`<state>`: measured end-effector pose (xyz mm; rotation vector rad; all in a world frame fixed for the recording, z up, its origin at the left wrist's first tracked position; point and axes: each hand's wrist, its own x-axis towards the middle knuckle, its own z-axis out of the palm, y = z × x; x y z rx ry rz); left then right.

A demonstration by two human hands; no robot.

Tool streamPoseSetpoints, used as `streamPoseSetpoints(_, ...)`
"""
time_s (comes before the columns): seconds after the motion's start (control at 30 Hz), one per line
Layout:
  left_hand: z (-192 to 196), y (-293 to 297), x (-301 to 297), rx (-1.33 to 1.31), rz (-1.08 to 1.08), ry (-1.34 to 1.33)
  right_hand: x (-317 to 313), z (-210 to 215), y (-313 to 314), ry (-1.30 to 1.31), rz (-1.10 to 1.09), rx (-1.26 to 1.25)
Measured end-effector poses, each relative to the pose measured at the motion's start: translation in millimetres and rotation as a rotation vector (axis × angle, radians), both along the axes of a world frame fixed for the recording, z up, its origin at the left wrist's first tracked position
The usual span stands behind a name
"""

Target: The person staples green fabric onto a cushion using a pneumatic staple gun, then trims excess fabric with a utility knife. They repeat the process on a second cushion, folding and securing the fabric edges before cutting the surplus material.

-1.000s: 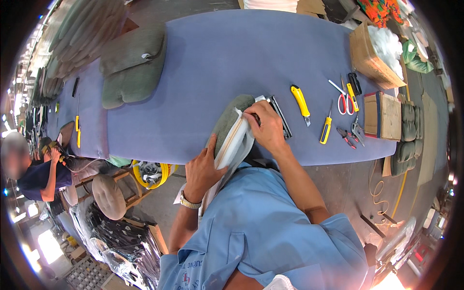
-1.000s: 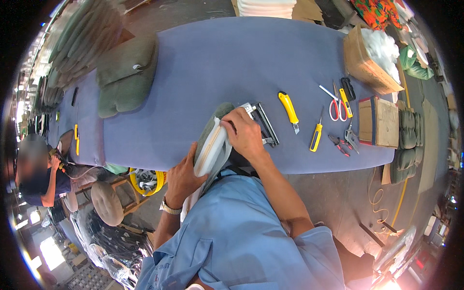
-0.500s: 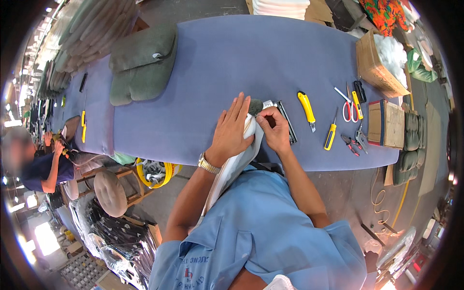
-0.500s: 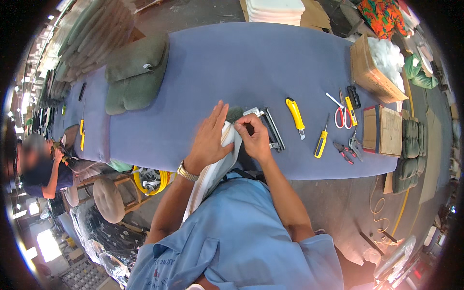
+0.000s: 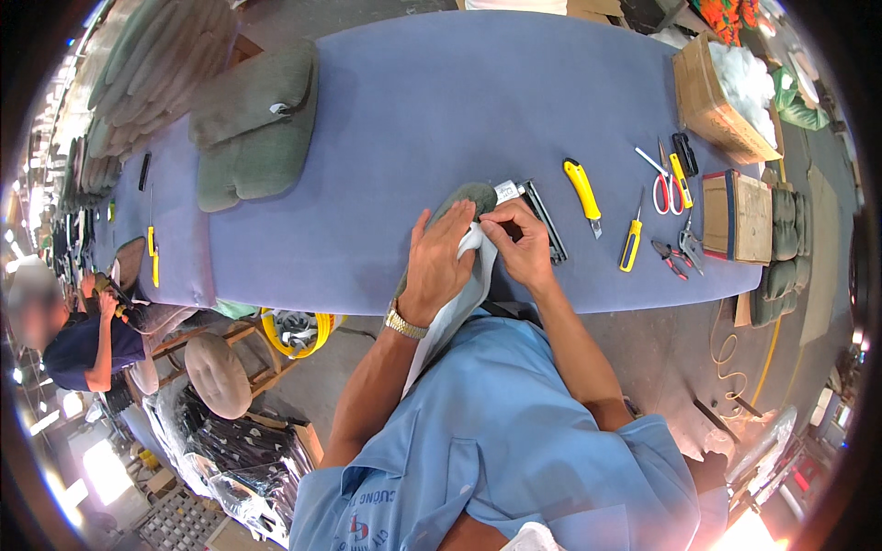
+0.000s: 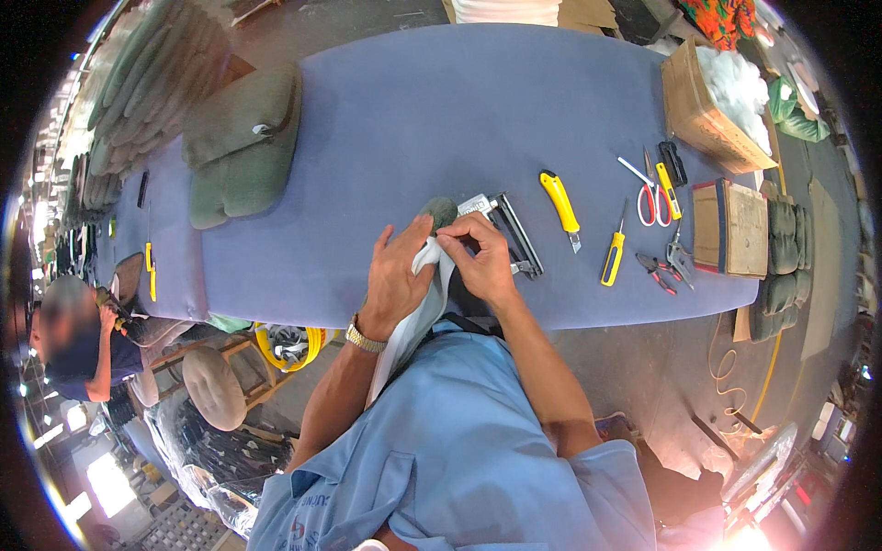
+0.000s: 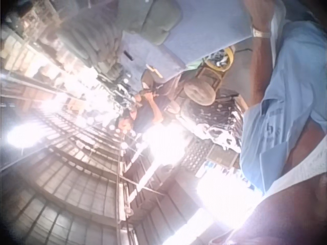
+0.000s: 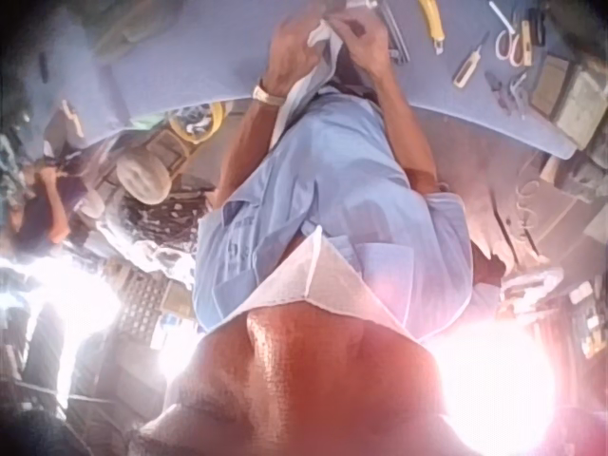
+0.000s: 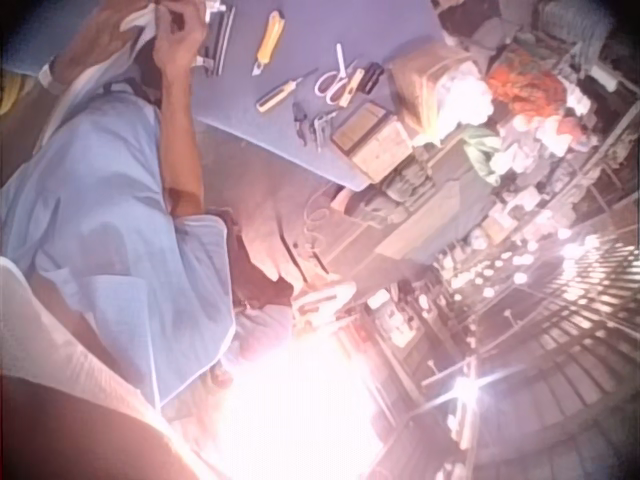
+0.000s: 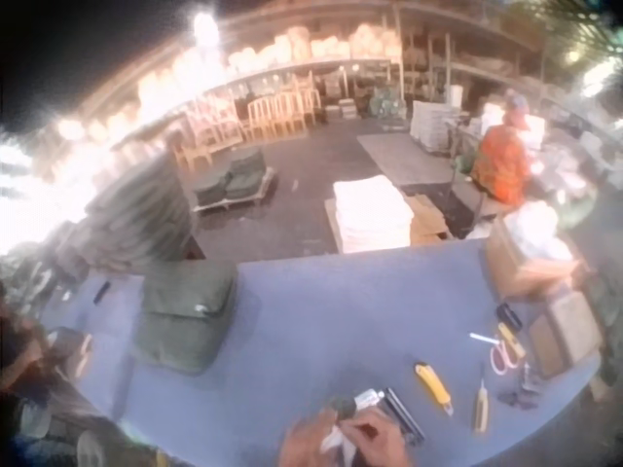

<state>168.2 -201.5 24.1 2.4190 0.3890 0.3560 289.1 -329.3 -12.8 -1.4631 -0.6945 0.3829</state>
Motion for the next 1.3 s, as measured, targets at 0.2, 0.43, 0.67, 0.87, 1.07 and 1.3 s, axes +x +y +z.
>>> streamPoseSetpoints(0.2,4.2,-5.7,-4.0,0.049,0.028,0.01,7.6,-13.3,-18.5,0.33,-0.047,-0.037)
streamPoseSetpoints(0.43,2.7,-8.1,-2.6,0.037,0.043,-0.045,19.4,-86.2,-32.8,-0.259,-0.089,-0.888)
streamPoseSetpoints(0.67,4.5,-7.2,0.8,0.068,0.042,-0.085,28.6,-95.1,-24.2,-0.242,-0.024,-0.94)
streamPoseSetpoints(0.87,2.4,-10.5,-2.1,-0.013,0.015,-0.088,61.6,-8.5,-62.2,-0.122,-0.043,-0.835)
streamPoseSetpoints(1.07,-0.3,-14.9,1.2,-0.009,0.017,-0.058,52.1,79.6,-91.6,0.244,-0.041,-0.59)
streamPoseSetpoints(1.3,2.1,-16.3,2.2,-0.055,0.034,-0.031,29.1,89.8,-66.1,0.036,0.223,-0.295)
